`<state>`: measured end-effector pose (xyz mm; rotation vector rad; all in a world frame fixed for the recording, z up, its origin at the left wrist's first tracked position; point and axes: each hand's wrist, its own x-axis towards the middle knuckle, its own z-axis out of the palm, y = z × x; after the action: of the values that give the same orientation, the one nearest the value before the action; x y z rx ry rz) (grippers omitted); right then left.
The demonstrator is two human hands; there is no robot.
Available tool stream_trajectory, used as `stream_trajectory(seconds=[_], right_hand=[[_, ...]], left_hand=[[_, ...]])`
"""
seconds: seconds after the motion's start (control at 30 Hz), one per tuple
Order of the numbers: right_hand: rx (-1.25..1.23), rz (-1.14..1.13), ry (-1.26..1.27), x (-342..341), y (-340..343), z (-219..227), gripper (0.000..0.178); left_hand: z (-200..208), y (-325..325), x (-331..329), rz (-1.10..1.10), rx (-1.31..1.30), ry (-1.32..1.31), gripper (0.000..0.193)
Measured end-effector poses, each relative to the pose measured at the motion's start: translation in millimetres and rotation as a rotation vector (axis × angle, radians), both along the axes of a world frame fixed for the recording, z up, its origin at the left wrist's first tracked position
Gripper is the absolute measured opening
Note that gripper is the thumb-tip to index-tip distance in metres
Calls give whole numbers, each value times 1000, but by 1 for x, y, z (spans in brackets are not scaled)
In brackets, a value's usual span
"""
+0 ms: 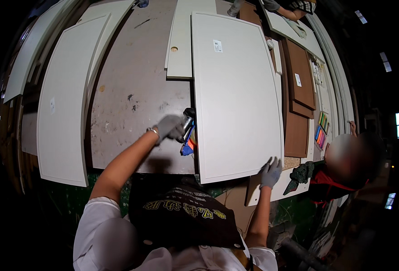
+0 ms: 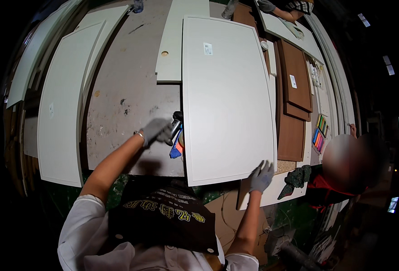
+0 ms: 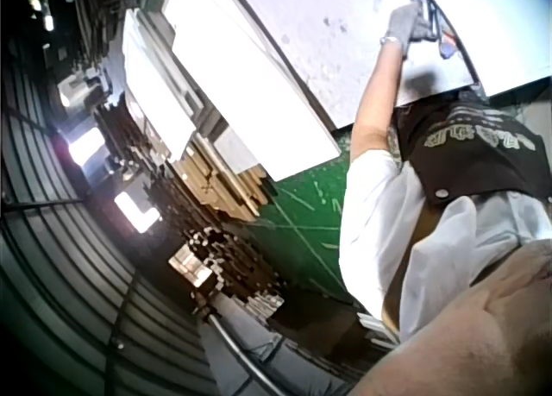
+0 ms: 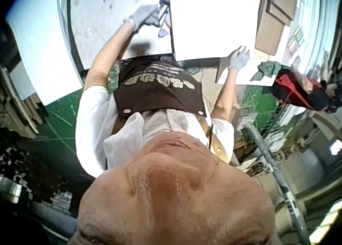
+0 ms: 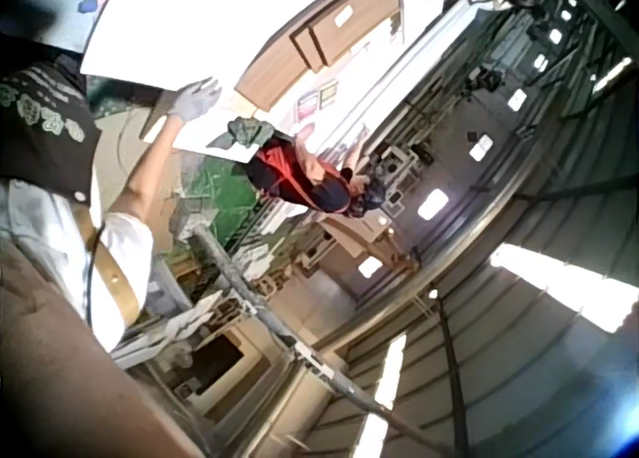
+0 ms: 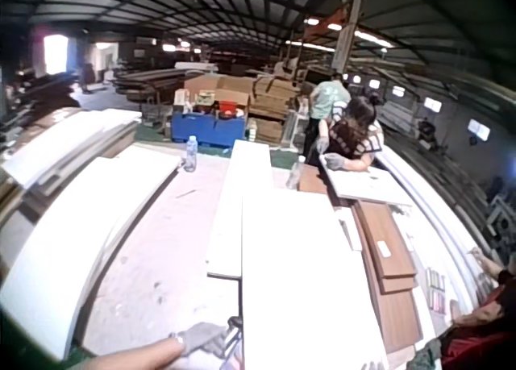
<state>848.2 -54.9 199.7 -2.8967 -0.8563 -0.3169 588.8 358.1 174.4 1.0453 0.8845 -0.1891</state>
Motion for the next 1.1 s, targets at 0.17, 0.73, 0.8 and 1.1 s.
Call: stream_trajectory(seconds=[0.17,0.73,0.8,1.1], right_hand=[[277,161,211,-105,71,1,47],[1,232,235,-204,181,3,72],[9,256,193,-205,182,1,74],[328,429,302,-199,221,24,57]], left_hand=[[-46,112,40,469,300,-80,26],[-67,199,-60,841,66,-176,45],[-73,186,-113,835,73,-174,45],[-20,33,-246,1032,-31,-75,52]])
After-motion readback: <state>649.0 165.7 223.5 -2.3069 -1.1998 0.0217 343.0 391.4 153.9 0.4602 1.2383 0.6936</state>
